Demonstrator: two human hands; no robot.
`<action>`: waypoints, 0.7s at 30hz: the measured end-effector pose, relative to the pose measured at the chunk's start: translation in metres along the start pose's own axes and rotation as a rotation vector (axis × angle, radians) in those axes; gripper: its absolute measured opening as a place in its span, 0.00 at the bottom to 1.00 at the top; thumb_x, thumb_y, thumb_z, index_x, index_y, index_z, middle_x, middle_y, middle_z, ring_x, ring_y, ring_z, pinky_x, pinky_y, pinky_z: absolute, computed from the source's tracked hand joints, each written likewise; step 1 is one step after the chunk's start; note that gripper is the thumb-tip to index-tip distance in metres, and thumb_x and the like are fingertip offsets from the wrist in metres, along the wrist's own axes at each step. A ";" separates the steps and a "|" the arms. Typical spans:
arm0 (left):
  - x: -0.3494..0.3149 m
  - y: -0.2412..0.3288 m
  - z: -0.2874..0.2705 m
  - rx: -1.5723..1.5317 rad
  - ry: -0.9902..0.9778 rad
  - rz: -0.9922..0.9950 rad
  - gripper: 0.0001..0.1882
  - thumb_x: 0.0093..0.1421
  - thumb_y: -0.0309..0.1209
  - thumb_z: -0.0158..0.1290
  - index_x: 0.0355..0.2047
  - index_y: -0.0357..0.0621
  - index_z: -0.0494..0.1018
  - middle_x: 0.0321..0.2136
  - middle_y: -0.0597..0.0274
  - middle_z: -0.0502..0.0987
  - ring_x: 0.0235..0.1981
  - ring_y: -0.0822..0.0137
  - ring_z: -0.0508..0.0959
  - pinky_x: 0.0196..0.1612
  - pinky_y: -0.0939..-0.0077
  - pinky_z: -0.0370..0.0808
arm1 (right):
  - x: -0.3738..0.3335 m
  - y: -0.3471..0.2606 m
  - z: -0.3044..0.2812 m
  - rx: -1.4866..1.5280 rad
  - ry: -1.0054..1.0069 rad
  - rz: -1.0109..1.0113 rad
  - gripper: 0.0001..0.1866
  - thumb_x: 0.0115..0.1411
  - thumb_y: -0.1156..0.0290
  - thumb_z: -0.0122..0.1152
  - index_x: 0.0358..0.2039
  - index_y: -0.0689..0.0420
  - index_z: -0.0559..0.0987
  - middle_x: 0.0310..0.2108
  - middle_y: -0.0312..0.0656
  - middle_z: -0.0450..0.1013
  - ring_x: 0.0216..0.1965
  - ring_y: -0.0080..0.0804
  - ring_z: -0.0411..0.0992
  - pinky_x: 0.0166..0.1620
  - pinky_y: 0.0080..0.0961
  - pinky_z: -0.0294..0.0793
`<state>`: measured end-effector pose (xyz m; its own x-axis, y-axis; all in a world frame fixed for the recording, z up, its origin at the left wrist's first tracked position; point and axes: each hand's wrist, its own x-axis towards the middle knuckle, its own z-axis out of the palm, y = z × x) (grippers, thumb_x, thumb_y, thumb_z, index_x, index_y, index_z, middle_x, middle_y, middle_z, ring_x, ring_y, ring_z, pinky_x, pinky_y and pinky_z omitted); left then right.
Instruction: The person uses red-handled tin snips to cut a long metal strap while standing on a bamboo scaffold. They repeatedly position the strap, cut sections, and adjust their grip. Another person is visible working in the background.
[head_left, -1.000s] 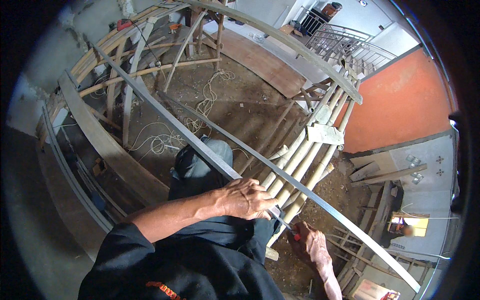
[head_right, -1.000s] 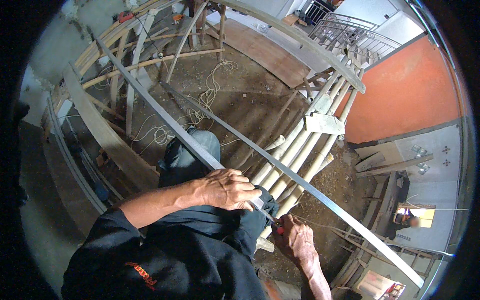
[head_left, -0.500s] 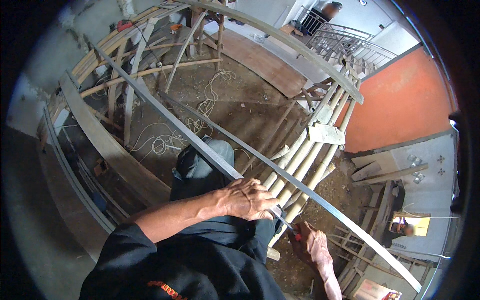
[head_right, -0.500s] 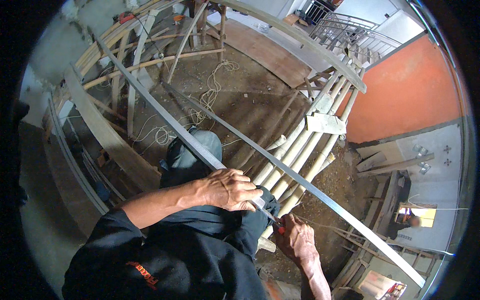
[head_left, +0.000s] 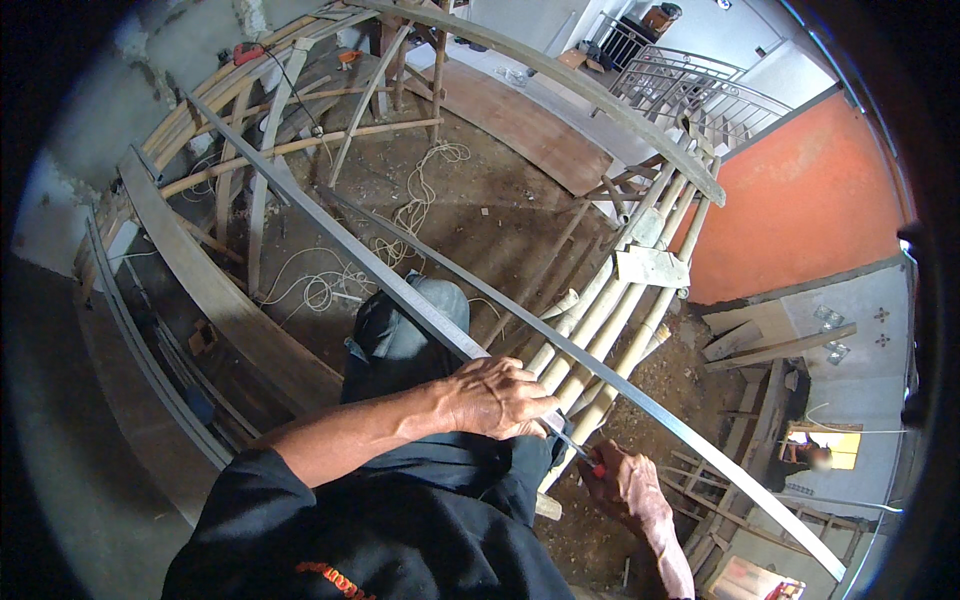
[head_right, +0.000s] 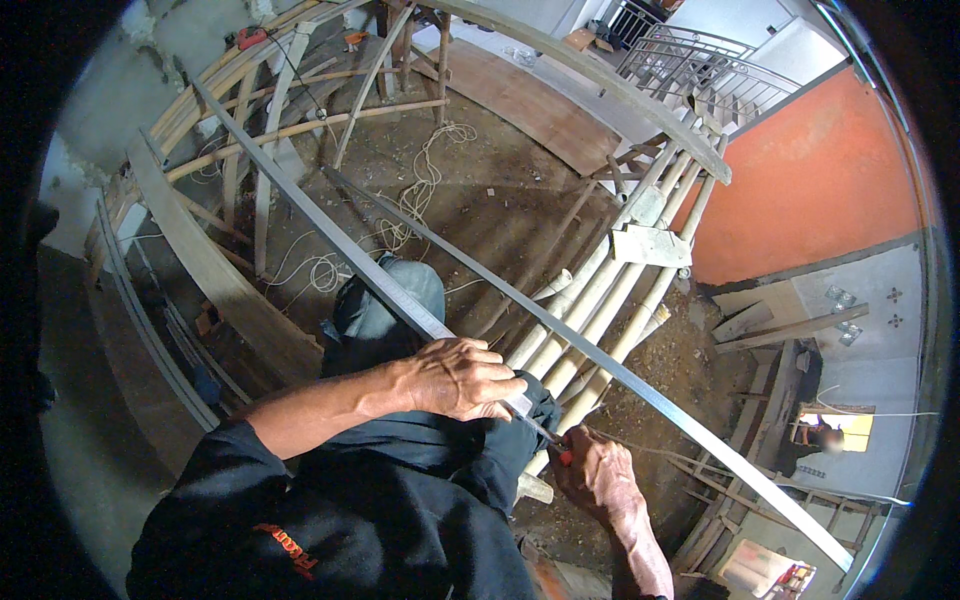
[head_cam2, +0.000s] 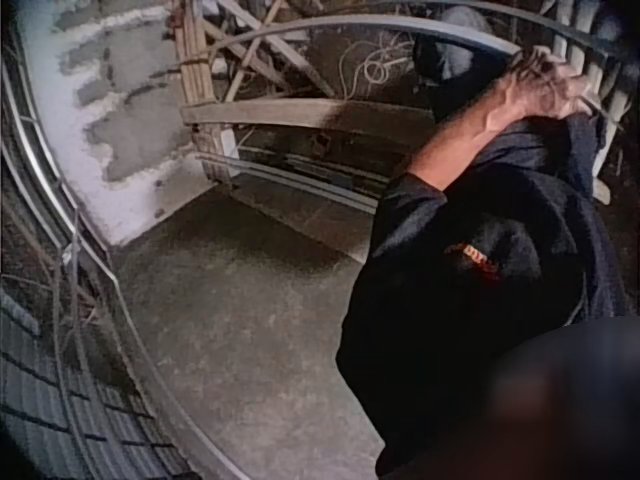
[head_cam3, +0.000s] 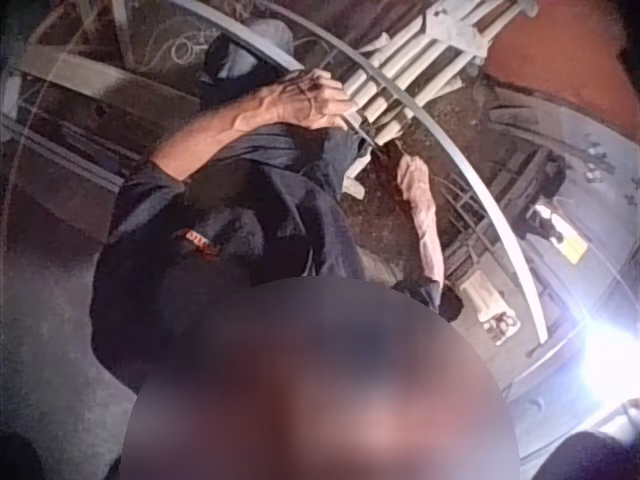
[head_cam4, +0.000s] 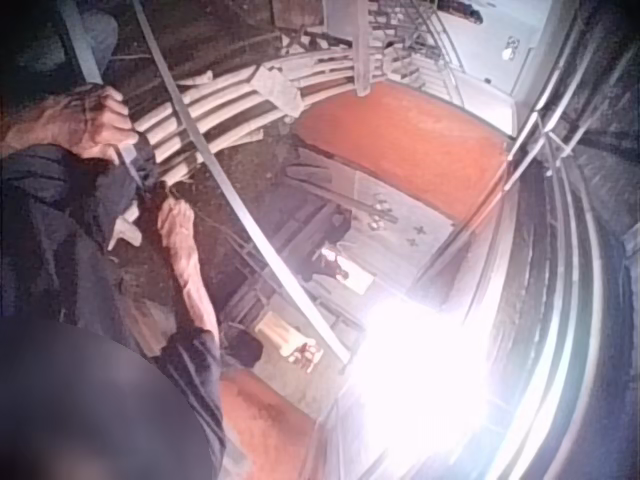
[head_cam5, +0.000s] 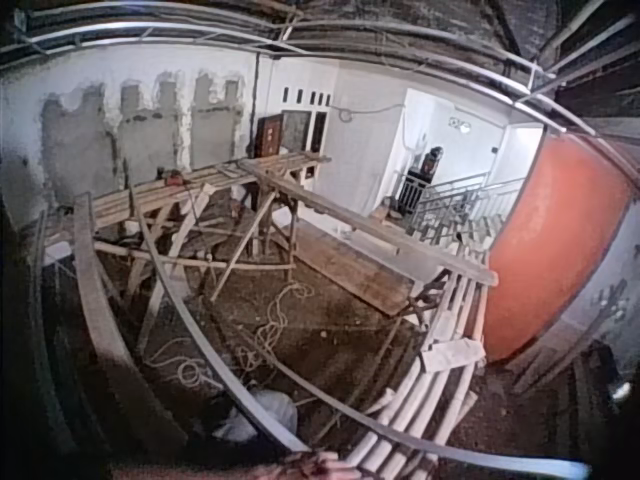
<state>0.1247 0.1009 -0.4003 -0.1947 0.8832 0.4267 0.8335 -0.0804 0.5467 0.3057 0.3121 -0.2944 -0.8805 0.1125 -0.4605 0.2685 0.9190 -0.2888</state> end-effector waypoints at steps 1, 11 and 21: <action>0.000 0.000 0.000 0.004 -0.005 0.006 0.22 0.57 0.49 0.65 0.40 0.44 0.78 0.28 0.58 0.81 0.34 0.55 0.83 0.40 0.59 0.79 | 0.000 -0.001 -0.001 0.013 -0.009 0.011 0.13 0.62 0.63 0.65 0.39 0.59 0.78 0.30 0.55 0.79 0.34 0.58 0.80 0.37 0.48 0.78; 0.001 -0.002 0.003 0.003 0.004 0.022 0.21 0.56 0.48 0.65 0.35 0.44 0.77 0.28 0.58 0.81 0.34 0.55 0.83 0.39 0.60 0.79 | 0.000 -0.008 -0.005 0.062 -0.076 0.121 0.16 0.64 0.58 0.63 0.36 0.60 0.78 0.26 0.58 0.78 0.33 0.60 0.80 0.37 0.48 0.77; 0.002 -0.004 0.005 0.009 0.029 0.038 0.21 0.56 0.47 0.65 0.39 0.43 0.76 0.26 0.61 0.77 0.33 0.59 0.82 0.37 0.64 0.78 | -0.002 -0.011 -0.003 0.037 -0.106 0.194 0.17 0.64 0.56 0.62 0.33 0.60 0.78 0.25 0.58 0.76 0.32 0.61 0.79 0.35 0.50 0.75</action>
<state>0.1240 0.1051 -0.4054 -0.1780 0.8657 0.4679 0.8451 -0.1091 0.5234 0.3031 0.3029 -0.2874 -0.7652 0.2435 -0.5959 0.4445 0.8694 -0.2156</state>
